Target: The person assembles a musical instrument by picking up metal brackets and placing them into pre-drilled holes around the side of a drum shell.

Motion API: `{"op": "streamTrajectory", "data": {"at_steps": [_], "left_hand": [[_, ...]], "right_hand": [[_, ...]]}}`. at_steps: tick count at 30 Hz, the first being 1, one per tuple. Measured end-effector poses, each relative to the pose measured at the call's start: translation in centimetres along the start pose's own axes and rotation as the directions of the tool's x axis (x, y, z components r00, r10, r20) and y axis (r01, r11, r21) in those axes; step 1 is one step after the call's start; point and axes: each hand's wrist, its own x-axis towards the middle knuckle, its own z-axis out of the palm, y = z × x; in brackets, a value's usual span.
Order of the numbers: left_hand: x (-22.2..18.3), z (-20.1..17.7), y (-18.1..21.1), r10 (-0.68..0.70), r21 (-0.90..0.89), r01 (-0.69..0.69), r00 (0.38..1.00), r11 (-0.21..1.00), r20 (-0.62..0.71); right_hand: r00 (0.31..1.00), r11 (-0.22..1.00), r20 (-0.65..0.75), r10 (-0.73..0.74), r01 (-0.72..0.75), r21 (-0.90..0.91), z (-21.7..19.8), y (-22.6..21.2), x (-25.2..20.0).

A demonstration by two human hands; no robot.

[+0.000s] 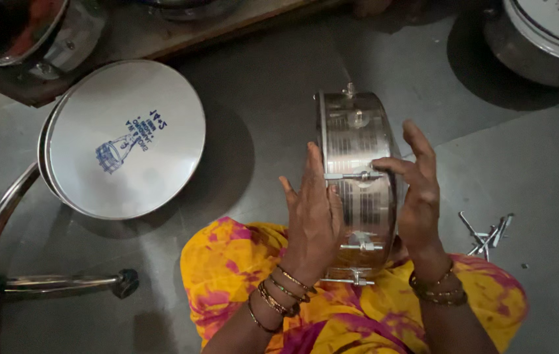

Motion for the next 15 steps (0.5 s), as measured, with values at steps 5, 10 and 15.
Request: {"op": "streamTrajectory", "data": {"at_steps": [5, 10, 15], "left_hand": [[-0.34, -0.04, 0.18, -0.027, -0.057, 0.027, 1.000, 0.998, -0.003], [-0.07, 0.01, 0.31, -0.027, -0.045, 0.027, 1.000, 0.999, -0.009], [0.04, 0.18, 0.25, -0.031, -0.037, 0.030, 0.999, 0.999, -0.010]], "right_hand": [[0.999, 0.999, 0.031, -0.020, 0.021, -0.030, -0.39, -0.42, -0.11], [0.998, 0.998, -0.012, -0.063, 0.063, 0.031, -0.16, -0.15, 0.36], [1.000, 0.998, 0.019, -0.003, 0.001, 0.060, -0.32, -0.51, 0.32]]}}
